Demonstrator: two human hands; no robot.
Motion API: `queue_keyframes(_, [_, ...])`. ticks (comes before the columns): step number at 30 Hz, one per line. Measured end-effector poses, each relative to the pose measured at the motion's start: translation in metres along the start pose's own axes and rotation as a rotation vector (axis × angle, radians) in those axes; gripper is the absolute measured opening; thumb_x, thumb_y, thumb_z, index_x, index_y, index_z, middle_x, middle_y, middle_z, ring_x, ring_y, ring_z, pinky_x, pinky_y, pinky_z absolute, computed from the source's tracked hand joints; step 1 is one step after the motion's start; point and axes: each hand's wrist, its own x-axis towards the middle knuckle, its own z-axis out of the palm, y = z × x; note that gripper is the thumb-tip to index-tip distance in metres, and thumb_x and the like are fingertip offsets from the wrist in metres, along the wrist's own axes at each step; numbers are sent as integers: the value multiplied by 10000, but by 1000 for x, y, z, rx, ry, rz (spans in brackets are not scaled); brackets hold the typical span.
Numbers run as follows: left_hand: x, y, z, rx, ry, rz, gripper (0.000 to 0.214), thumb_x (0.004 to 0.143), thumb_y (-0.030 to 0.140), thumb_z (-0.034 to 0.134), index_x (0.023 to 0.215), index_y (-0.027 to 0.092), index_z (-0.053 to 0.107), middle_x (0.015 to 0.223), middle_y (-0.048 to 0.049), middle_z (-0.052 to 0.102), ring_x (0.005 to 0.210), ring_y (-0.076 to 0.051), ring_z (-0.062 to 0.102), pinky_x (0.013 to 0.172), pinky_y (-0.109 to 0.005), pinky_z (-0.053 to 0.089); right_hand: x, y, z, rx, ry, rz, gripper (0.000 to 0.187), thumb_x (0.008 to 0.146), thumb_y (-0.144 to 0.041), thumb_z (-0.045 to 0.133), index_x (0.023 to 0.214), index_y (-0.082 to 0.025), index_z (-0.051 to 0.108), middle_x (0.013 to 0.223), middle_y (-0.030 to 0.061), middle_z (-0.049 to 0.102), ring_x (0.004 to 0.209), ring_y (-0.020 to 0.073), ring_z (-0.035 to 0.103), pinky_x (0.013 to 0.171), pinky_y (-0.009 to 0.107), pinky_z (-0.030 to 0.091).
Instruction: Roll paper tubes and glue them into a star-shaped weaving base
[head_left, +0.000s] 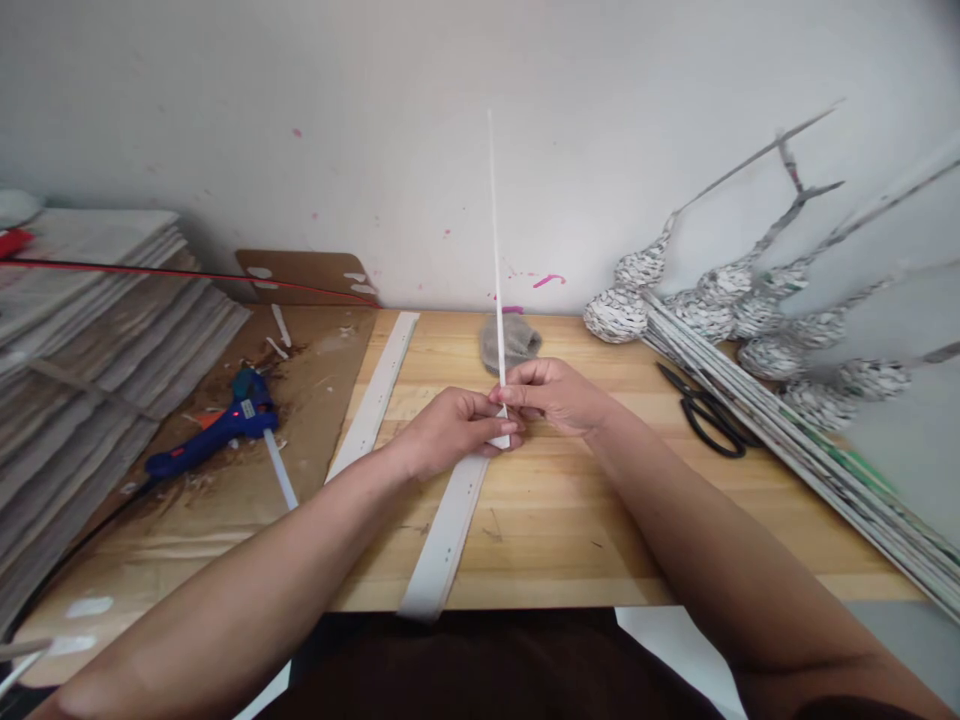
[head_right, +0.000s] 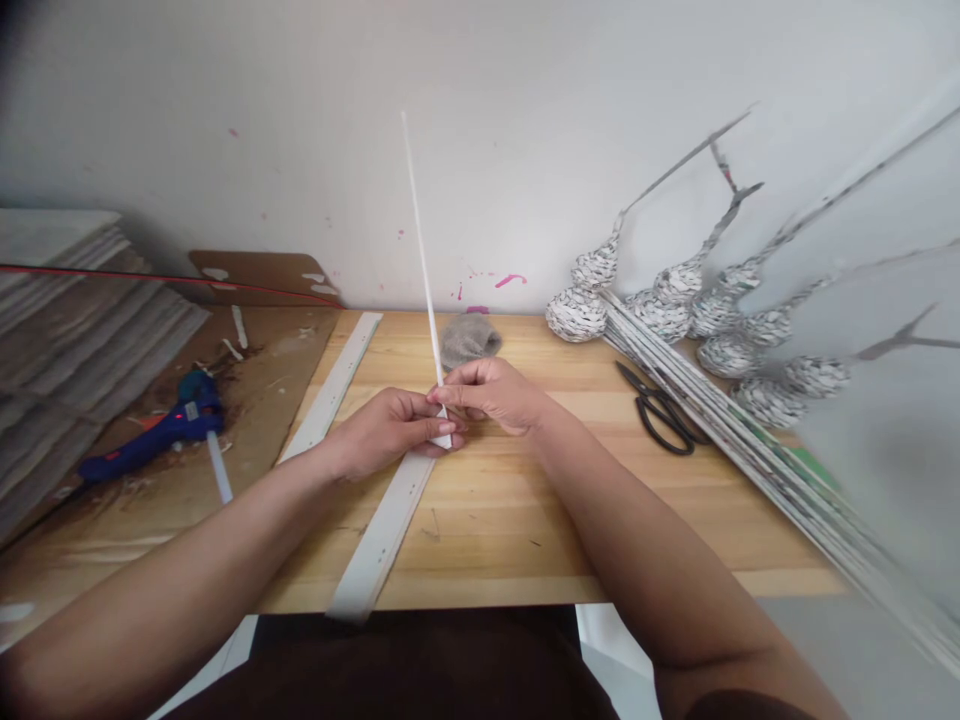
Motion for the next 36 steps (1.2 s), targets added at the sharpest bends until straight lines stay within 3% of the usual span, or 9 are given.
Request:
queue_keyframes(12, [-4, 5, 6, 2, -17, -16, 305, 799, 422, 657, 948, 165, 723, 943, -85, 726, 942, -201, 649, 811, -345, 541, 0, 0, 4, 74, 44, 2, 337, 656, -352, 816, 625, -158, 542, 460, -70, 495, 394, 35, 359, 385, 184, 216])
queue_keyframes(19, [-4, 6, 5, -1, -16, -20, 286, 800, 406, 657, 924, 157, 725, 943, -89, 722, 947, -198, 649, 806, -334, 541, -2, -1, -4, -32, -82, -1, 293, 738, -407, 745, 830, -135, 685, 592, -18, 604, 443, 47, 401, 407, 194, 277])
queue_keyframes(27, [-4, 6, 6, 14, 4, -23, 281, 797, 391, 662, 936, 155, 724, 970, -91, 731, 987, -213, 655, 840, -353, 541, -3, 0, -2, -45, 9, -16, 265, 674, -346, 800, 659, -152, 620, 577, -27, 617, 506, 83, 529, 473, 208, 381])
queue_keyframes(36, [-5, 7, 7, 13, -39, 1, 290, 825, 389, 627, 969, 154, 718, 948, -92, 715, 927, -201, 652, 788, -346, 555, -1, -1, -1, -34, 44, -47, 309, 614, -323, 833, 637, -157, 574, 532, -49, 566, 466, 67, 479, 427, 188, 326])
